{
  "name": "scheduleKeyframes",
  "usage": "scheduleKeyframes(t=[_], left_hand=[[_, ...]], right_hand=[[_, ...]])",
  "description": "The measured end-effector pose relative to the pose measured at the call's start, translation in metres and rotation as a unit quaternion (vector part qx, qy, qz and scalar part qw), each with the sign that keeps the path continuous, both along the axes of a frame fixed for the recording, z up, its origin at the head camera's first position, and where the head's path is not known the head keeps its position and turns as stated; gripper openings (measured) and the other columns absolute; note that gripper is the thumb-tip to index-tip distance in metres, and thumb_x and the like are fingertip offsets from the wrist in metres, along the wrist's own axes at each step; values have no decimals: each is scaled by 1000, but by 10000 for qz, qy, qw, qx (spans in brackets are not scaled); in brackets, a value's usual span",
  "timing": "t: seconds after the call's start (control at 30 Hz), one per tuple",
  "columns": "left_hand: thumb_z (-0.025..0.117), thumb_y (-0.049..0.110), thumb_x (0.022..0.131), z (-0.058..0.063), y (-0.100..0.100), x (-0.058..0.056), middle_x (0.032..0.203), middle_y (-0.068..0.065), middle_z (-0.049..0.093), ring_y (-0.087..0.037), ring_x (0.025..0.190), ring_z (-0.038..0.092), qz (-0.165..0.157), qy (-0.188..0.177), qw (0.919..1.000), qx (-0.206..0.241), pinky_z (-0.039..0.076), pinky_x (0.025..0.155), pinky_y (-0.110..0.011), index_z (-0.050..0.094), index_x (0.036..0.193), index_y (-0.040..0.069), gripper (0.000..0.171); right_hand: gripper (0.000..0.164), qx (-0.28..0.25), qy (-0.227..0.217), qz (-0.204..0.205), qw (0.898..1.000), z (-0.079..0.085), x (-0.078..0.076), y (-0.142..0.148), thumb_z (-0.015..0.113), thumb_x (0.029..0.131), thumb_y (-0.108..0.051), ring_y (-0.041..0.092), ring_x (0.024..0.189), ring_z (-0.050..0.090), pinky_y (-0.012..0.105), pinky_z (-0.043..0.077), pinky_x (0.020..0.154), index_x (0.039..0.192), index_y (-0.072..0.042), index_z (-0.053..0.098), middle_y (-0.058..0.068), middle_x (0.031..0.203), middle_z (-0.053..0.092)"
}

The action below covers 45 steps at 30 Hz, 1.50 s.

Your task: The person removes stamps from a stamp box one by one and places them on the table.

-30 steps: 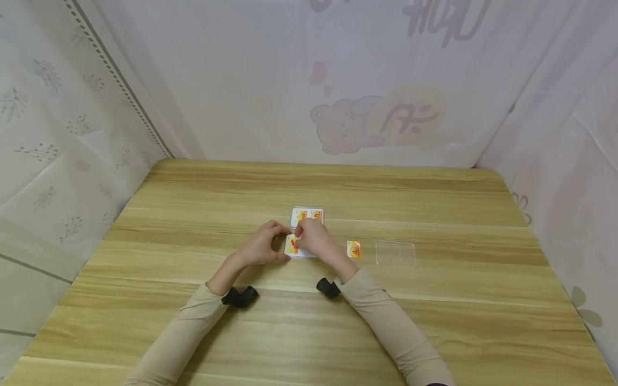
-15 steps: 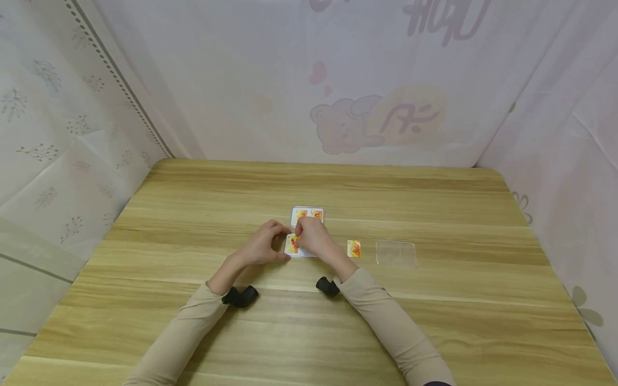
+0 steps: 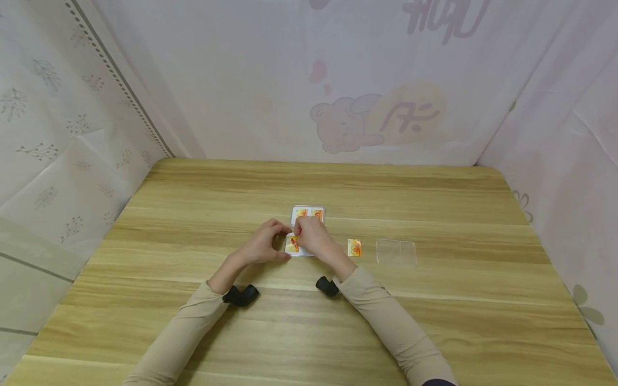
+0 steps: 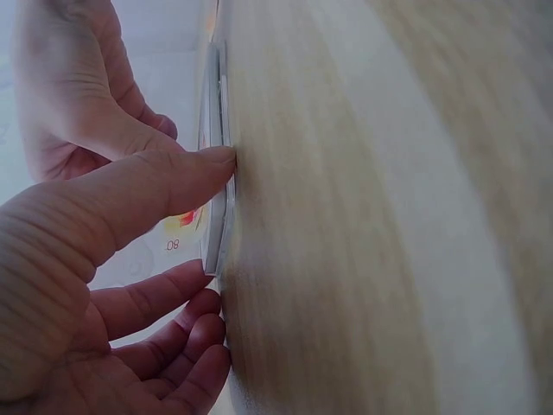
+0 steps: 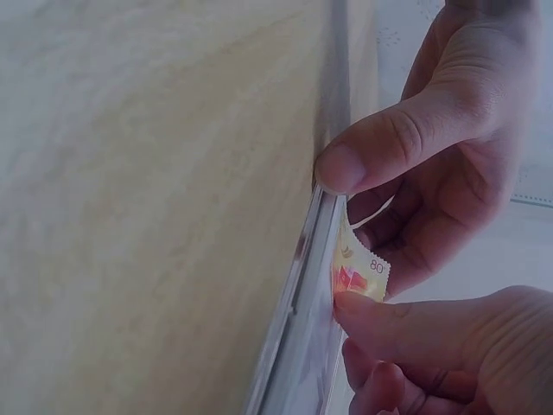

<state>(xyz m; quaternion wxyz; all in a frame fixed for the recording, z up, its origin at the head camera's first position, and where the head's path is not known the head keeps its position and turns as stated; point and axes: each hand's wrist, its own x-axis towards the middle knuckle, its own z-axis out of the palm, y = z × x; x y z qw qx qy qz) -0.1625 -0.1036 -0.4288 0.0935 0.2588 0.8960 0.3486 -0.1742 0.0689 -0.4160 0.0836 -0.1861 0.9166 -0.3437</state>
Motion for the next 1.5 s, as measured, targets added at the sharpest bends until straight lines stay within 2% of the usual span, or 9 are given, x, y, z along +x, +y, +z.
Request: scheduleKeyframes(t=[0.27, 0.5, 0.73, 1.03, 1.5], left_hand=[[82, 7, 67, 4, 1, 2, 109, -18, 52, -33, 108, 46, 14, -12, 10000, 13, 38, 96, -45, 59, 112, -8, 53], [82, 8, 67, 3, 1, 2, 110, -17, 51, -32, 110, 46, 38, -24, 10000, -56, 38, 97, -44, 59, 112, -7, 53], [81, 8, 68, 1, 1, 2, 111, -18, 51, -33, 110, 45, -4, -25, 10000, -26, 38, 96, -45, 58, 113, -7, 52], [82, 7, 67, 2, 1, 1, 110, -18, 52, -33, 108, 46, -3, 34, 10000, -21, 38, 96, -45, 59, 112, -8, 52], [82, 8, 67, 1, 2, 1, 109, -17, 52, -32, 107, 47, 1, 99, 9999, -50, 39, 95, -44, 59, 111, -7, 52]], right_hand=[[17, 73, 93, 82, 9999, -1, -1, 0, 67, 75, 7, 11, 58, 47, 17, 37, 51, 69, -5, 56, 1, 63, 52], [16, -191, 139, 191, 9995, -3, 0, 5, 67, 74, 7, 12, 61, 51, 19, 42, 53, 69, -4, 57, 3, 66, 57], [15, -441, 224, 342, 9982, -4, 0, 9, 67, 73, 8, 10, 59, 50, 18, 41, 52, 68, -3, 59, 3, 65, 58], [11, -435, 89, 265, 9987, -3, 1, 12, 68, 74, 6, 9, 60, 50, 18, 40, 53, 69, -2, 63, 2, 66, 61], [10, -815, -118, 125, 9965, -3, 2, 15, 69, 77, 3, 10, 64, 51, 19, 41, 57, 69, -1, 66, 2, 66, 63]])
